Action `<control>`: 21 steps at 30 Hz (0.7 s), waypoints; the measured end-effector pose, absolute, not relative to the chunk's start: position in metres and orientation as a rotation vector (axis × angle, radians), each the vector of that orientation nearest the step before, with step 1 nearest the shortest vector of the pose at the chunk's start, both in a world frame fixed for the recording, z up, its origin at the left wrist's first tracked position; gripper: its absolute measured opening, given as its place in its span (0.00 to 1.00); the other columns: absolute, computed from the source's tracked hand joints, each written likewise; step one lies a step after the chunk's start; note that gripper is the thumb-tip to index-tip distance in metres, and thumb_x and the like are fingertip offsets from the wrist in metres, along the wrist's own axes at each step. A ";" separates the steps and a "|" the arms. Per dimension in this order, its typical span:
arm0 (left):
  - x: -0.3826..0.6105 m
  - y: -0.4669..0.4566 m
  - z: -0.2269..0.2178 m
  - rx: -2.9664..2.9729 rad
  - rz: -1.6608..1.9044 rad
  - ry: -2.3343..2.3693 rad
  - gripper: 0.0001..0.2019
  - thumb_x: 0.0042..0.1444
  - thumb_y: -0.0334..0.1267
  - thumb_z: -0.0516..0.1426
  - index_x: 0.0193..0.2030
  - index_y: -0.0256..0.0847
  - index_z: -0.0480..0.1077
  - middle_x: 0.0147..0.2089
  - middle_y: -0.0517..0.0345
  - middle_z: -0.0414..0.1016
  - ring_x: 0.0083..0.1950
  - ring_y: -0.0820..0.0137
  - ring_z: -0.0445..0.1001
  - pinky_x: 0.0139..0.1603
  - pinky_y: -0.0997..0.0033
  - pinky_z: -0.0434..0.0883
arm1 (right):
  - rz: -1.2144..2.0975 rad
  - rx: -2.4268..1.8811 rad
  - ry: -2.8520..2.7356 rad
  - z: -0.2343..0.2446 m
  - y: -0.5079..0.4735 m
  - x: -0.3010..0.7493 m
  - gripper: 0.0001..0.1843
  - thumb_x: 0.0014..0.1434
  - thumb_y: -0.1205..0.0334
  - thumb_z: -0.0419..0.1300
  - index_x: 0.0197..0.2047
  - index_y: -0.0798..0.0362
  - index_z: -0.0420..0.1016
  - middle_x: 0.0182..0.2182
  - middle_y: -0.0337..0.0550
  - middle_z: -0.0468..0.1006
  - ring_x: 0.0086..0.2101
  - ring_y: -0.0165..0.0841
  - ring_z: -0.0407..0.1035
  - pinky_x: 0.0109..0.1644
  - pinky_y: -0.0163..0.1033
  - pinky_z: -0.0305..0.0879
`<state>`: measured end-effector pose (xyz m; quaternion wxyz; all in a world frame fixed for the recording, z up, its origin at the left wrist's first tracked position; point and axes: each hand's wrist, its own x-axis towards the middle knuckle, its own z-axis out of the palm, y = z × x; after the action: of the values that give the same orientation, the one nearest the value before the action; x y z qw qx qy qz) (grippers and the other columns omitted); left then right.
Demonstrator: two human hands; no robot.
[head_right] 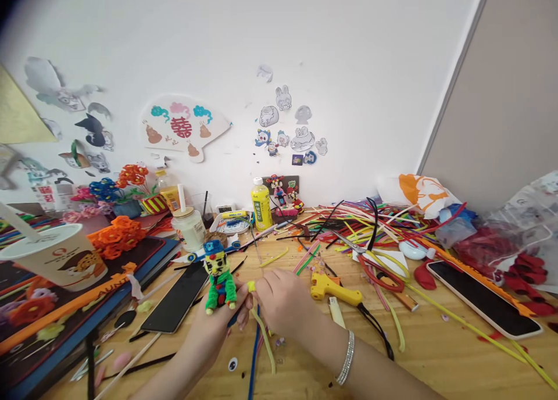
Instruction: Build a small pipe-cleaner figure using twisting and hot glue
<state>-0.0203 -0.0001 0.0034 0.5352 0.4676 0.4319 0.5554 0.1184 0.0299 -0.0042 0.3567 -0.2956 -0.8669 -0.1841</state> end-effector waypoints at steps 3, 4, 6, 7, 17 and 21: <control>-0.019 -0.002 -0.002 1.147 1.366 1.011 0.11 0.48 0.41 0.57 0.21 0.38 0.64 0.17 0.63 0.65 0.16 0.77 0.60 0.18 0.77 0.60 | -0.497 -0.776 -2.188 -0.006 0.025 0.115 0.16 0.59 0.71 0.42 0.22 0.54 0.62 0.20 0.42 0.65 0.23 0.32 0.57 0.26 0.37 0.47; -0.018 -0.003 -0.005 1.158 1.379 1.009 0.11 0.48 0.41 0.57 0.21 0.38 0.64 0.17 0.64 0.65 0.17 0.77 0.61 0.18 0.77 0.60 | -0.507 -0.785 -2.166 -0.007 0.023 0.114 0.16 0.58 0.71 0.42 0.22 0.54 0.62 0.19 0.41 0.64 0.23 0.32 0.56 0.26 0.37 0.47; -0.017 -0.006 -0.012 1.170 1.413 1.014 0.10 0.48 0.40 0.57 0.21 0.39 0.63 0.18 0.64 0.65 0.17 0.77 0.61 0.18 0.77 0.60 | -0.516 -0.818 -2.129 -0.009 0.018 0.110 0.17 0.58 0.71 0.42 0.21 0.54 0.62 0.18 0.41 0.64 0.22 0.32 0.56 0.25 0.37 0.46; -0.017 -0.007 -0.015 1.174 1.424 1.019 0.10 0.47 0.39 0.57 0.21 0.39 0.63 0.18 0.64 0.65 0.17 0.77 0.62 0.18 0.77 0.60 | -0.517 -0.831 -2.117 -0.010 0.016 0.108 0.17 0.58 0.71 0.43 0.21 0.54 0.62 0.18 0.41 0.64 0.22 0.32 0.56 0.25 0.37 0.46; -0.015 -0.004 0.008 1.163 1.354 1.133 0.08 0.46 0.39 0.56 0.21 0.39 0.63 0.15 0.65 0.64 0.17 0.75 0.62 0.20 0.76 0.61 | -0.352 -0.852 -2.220 -0.002 0.028 0.115 0.15 0.59 0.68 0.42 0.24 0.54 0.63 0.21 0.41 0.67 0.25 0.32 0.59 0.28 0.35 0.49; -0.018 -0.003 -0.004 1.241 1.371 1.172 0.10 0.44 0.37 0.56 0.17 0.39 0.62 0.15 0.65 0.63 0.17 0.75 0.62 0.19 0.76 0.60 | -0.403 -0.875 -2.195 -0.005 0.024 0.112 0.15 0.59 0.69 0.42 0.24 0.54 0.63 0.20 0.41 0.67 0.24 0.32 0.58 0.27 0.36 0.48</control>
<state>-0.0180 -0.0030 -0.0038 0.4583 0.5039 0.4757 0.5565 0.1116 0.0242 -0.0050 0.3638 -0.3402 -0.8529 -0.1565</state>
